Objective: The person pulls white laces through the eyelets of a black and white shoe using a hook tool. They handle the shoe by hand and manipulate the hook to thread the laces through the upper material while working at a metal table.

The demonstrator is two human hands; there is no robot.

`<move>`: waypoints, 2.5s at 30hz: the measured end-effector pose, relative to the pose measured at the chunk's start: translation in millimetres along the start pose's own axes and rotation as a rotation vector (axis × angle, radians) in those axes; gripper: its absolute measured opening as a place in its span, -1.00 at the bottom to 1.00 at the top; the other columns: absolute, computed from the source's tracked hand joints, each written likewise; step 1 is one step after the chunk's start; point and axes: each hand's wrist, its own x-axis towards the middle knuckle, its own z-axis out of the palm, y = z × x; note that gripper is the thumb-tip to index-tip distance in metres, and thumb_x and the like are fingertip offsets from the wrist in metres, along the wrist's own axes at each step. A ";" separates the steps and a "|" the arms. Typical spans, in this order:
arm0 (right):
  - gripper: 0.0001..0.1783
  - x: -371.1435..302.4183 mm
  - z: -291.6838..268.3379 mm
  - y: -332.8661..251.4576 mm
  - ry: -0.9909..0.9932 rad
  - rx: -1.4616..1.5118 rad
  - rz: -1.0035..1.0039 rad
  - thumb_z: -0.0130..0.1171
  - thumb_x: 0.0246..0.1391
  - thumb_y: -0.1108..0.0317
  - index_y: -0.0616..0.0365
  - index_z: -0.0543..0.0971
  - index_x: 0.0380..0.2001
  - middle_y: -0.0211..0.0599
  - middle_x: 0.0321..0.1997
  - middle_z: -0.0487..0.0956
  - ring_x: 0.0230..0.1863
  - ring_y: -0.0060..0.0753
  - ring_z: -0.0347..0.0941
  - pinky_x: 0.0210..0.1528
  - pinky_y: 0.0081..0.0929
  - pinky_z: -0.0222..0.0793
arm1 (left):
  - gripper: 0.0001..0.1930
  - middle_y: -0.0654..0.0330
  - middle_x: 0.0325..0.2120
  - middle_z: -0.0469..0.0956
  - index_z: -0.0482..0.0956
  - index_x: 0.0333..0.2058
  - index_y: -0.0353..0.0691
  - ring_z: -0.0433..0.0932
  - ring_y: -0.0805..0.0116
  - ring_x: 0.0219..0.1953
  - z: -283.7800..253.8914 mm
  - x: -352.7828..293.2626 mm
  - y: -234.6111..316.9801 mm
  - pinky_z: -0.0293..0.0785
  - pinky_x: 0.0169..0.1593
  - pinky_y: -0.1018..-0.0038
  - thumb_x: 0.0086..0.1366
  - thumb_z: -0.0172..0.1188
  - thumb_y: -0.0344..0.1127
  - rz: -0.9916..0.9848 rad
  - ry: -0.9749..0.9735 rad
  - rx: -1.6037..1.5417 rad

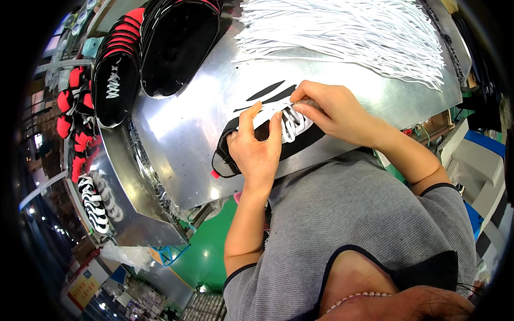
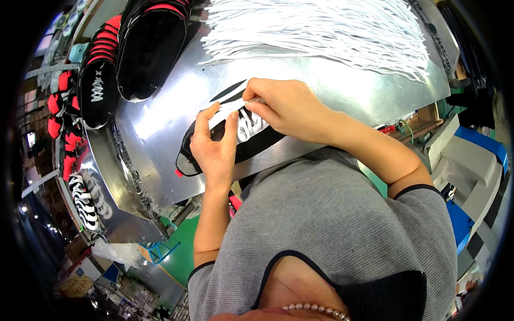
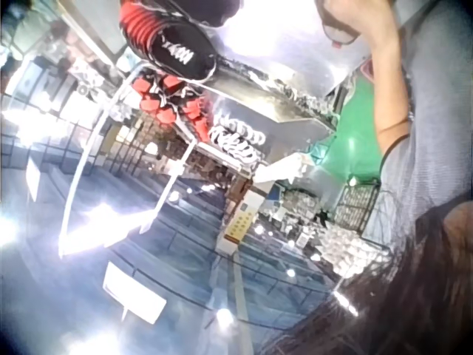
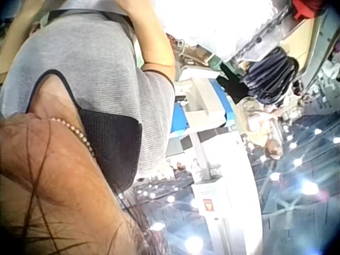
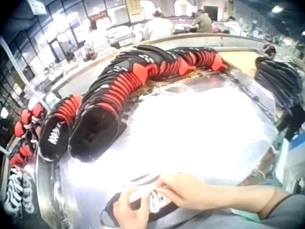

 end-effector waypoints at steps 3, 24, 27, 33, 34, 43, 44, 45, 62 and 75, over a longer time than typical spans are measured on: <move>-0.84 -1.1 -3.1 2.3 -0.017 -0.135 -0.059 0.17 0.17 0.27 0.13 0.55 -0.30 -0.26 -0.44 0.60 -0.42 -0.15 0.53 -0.37 -0.32 0.39 | -0.65 0.09 -0.45 0.65 0.59 -0.15 -0.22 0.54 0.12 -0.51 -2.4 -0.7 3.4 0.37 -0.23 0.33 0.12 0.38 -0.22 -0.042 -0.028 0.005; -0.85 3.8 -1.3 1.8 -0.063 -0.145 -0.008 0.21 0.16 0.34 0.15 0.48 -0.31 -0.25 -0.51 0.60 -0.50 -0.25 0.53 -0.43 -0.40 0.37 | -0.62 0.12 -0.54 0.60 0.58 -0.12 -0.25 0.55 0.15 -0.52 1.7 -3.2 1.2 0.35 -0.28 0.33 0.11 0.39 -0.24 0.059 0.027 0.024; -0.85 7.5 -0.8 3.6 -0.072 -0.192 -0.042 0.22 0.14 0.33 0.13 0.48 -0.33 -0.25 -0.52 0.60 -0.50 -0.17 0.53 -0.44 -0.34 0.36 | -0.62 0.12 -0.53 0.60 0.58 -0.10 -0.25 0.56 0.15 -0.52 4.1 -2.9 -2.8 0.35 -0.29 0.32 0.11 0.38 -0.27 0.099 0.046 0.021; -0.87 14.5 5.6 0.0 -0.159 -0.274 -0.045 0.17 0.12 0.34 0.15 0.49 -0.34 -0.22 -0.53 0.60 -0.45 -0.03 0.54 -0.42 -0.17 0.38 | -0.65 0.10 -0.50 0.63 0.55 -0.05 -0.29 0.57 0.24 -0.57 4.2 -7.8 6.2 0.39 -0.40 0.37 0.16 0.29 -0.42 0.166 0.002 -0.011; -0.88 16.2 9.3 0.3 -0.170 -0.286 -0.059 0.16 0.11 0.35 0.15 0.48 -0.34 -0.22 -0.53 0.60 -0.44 -0.02 0.54 -0.42 -0.17 0.39 | -0.65 0.11 -0.48 0.64 0.54 -0.03 -0.32 0.57 0.33 -0.56 0.7 -10.1 12.2 0.40 -0.43 0.42 0.17 0.27 -0.47 0.190 -0.024 0.017; -0.83 14.9 -19.4 -12.4 -0.270 -0.313 0.021 0.17 0.16 0.31 0.17 0.47 -0.31 -0.26 -0.48 0.58 -0.47 -0.09 0.51 -0.39 -0.26 0.37 | -0.59 0.04 -0.28 0.63 0.49 0.02 -0.28 0.56 0.25 -0.47 -3.3 -8.6 6.5 0.40 -0.34 0.39 0.16 0.27 -0.47 0.069 -0.138 -0.193; -0.83 11.5 -34.2 -21.7 -0.302 -0.281 0.114 0.17 0.18 0.32 0.17 0.50 -0.24 -0.28 -0.50 0.57 -0.50 -0.28 0.50 -0.40 -0.39 0.36 | -0.60 0.04 -0.18 0.61 0.49 0.02 -0.28 0.59 0.34 -0.31 -4.8 -9.4 7.9 0.46 -0.23 0.43 0.18 0.28 -0.47 -0.015 -0.185 -0.254; -0.83 9.5 -34.1 -16.7 -0.224 -0.186 0.113 0.17 0.17 0.34 0.18 0.51 -0.22 -0.30 -0.50 0.57 -0.50 -0.35 0.48 -0.40 -0.44 0.36 | -0.61 0.06 -0.19 0.61 0.49 0.01 -0.29 0.59 0.36 -0.30 -3.7 -7.1 9.7 0.47 -0.20 0.45 0.19 0.27 -0.48 -0.054 -0.169 -0.304; -0.61 -6.8 10.3 10.4 0.235 -0.213 -0.485 0.26 -0.19 0.54 -0.14 0.62 -0.23 -0.57 -0.47 0.55 -0.51 -0.45 0.48 -0.59 -0.52 0.27 | -0.54 0.11 -0.27 0.58 0.32 0.10 -0.21 0.56 0.46 -0.22 -11.2 18.6 25.8 0.50 -0.10 0.54 0.24 0.16 -0.61 -0.453 -0.387 -0.729; -0.94 -41.1 4.4 -10.8 -0.400 0.541 -0.295 0.28 0.05 0.42 0.10 0.68 -0.36 -0.39 -0.42 0.64 -0.44 -0.55 0.52 -0.40 -0.58 0.36 | -0.70 0.19 -0.42 0.60 0.38 0.07 -0.26 0.51 0.60 -0.42 -8.9 26.4 16.9 0.31 -0.41 0.68 0.42 0.05 -0.34 -0.439 -0.293 -0.757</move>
